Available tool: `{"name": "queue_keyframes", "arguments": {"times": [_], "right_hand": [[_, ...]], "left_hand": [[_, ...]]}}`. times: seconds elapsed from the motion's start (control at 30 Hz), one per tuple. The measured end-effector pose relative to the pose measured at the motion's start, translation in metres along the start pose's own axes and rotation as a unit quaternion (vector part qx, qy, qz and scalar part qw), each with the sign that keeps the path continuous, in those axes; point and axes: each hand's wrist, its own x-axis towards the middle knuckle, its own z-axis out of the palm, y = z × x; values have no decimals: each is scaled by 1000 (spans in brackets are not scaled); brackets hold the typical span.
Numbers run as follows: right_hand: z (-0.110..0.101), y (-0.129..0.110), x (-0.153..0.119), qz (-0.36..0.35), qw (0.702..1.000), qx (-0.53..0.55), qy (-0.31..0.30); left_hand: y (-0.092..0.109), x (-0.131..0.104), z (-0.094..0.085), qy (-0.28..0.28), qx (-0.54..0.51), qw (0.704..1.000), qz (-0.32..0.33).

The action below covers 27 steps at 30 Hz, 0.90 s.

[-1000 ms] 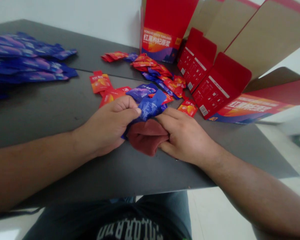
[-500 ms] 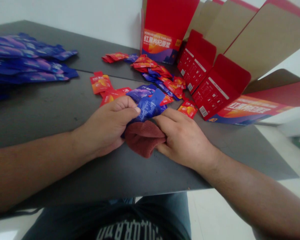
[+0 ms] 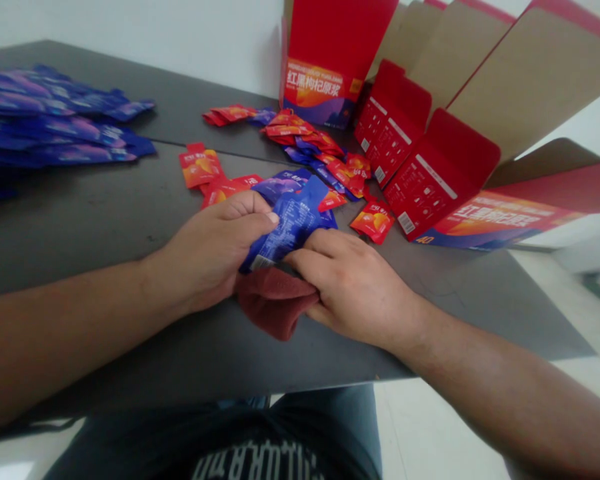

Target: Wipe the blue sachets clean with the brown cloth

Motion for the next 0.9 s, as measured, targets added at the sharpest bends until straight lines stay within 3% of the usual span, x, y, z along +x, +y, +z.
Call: {"name": "queue_keyframes", "arguments": {"times": [0.17,0.3,0.43,0.67,0.83,0.9], "right_hand": [[-3,5,-2,-14,1000,18,-6],[-10,22,-3,59,996,-13,58],[-13,35,-3,102,988,-20,115],[-6,28,-1,41,998,26,30],[-10,42,-1,130,985,10,117],[-10,46,-1,135,982,12,134]], "left_hand": [[2,1,0,-1,-9,1000,-7],[-1,2,-2,-34,-36,999,5],[-6,4,-4,-26,-24,999,0],[-10,9,-6,-32,-12,999,11],[-3,2,-5,-37,12,999,5],[-3,-1,-5,-37,34,999,1]]}}
